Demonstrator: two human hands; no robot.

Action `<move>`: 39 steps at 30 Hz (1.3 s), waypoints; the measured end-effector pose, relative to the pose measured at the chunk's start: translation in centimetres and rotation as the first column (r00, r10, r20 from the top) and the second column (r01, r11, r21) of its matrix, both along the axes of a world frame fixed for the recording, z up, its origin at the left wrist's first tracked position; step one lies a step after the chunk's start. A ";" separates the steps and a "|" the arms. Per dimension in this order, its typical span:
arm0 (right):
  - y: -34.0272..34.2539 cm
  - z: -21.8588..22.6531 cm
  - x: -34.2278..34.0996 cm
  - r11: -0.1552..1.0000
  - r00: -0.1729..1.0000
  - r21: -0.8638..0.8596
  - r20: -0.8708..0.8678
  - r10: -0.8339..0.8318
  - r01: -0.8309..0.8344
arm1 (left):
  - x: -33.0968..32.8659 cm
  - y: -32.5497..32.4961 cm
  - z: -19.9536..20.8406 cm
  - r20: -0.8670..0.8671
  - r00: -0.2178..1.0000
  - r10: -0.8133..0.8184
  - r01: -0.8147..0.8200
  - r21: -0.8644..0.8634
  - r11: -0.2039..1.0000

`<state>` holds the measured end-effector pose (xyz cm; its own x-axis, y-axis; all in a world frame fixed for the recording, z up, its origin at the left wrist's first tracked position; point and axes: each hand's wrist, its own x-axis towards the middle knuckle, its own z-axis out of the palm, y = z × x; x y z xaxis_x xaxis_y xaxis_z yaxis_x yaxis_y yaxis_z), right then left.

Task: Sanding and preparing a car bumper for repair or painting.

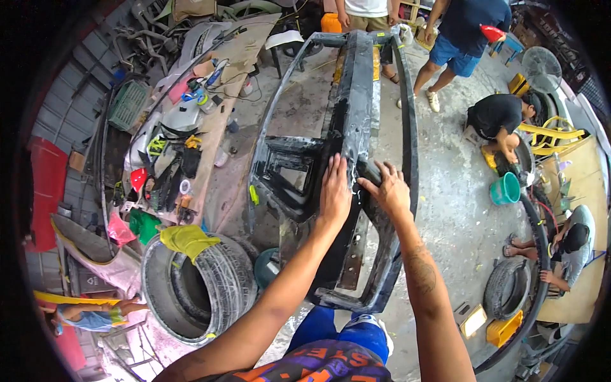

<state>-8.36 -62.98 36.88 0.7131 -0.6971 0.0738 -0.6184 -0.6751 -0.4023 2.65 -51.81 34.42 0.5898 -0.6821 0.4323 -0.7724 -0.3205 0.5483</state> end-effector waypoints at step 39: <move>-9.3 -2.6 -1.9 0.947 0.910 0.289 0.339 -0.239 0.141 | 0.2 -0.2 -0.4 0.239 0.969 -0.063 0.036 0.116 0.993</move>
